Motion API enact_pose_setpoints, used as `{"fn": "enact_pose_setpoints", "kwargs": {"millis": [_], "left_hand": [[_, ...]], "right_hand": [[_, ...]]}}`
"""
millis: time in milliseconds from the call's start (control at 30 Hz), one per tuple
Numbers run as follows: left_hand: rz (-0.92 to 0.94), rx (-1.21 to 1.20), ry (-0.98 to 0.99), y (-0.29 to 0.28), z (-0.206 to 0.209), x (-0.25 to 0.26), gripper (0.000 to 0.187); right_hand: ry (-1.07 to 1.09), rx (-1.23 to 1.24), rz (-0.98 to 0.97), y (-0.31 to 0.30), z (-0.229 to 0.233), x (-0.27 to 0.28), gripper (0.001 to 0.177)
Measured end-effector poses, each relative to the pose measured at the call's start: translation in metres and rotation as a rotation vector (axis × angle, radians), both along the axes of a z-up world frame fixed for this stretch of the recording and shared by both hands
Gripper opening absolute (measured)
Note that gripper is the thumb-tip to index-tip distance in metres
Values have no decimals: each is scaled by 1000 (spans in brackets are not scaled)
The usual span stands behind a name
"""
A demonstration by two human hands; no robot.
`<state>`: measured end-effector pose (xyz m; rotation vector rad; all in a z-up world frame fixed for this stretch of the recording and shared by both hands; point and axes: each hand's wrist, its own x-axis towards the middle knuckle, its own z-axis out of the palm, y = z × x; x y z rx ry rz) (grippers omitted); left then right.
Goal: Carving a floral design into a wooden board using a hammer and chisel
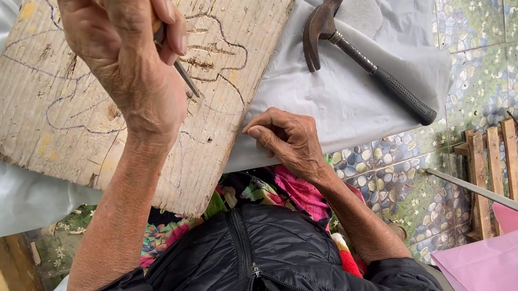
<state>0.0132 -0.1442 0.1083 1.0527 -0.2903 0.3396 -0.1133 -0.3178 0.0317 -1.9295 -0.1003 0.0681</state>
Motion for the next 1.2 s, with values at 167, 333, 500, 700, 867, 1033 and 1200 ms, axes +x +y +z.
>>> {"fn": "enact_pose_setpoints", "kwargs": {"millis": [167,333,500,700,867,1033,1200], "left_hand": [[-21,12,-50,-3,0,0,17],[-26,-28,-13,-8,-12,-1,18],[-3,-31,-4,-10,-18,-3,18],[-19,-86,10,-16,-26,-6,33],[-42,28,-21,-15,-14,-9,24],[-40,0,-61,-10,-16,-8,20],[-34,6,-50,-12,-6,-7,21]], "right_hand": [[18,-4,-4,0,1,0,18],[4,-1,-1,0,0,0,19],[14,-3,-4,0,1,0,19],[8,2,-6,1,2,0,17],[-5,-27,9,0,2,1,18],[-25,-11,8,0,0,0,19],[-20,-30,8,-1,3,1,19]]}}
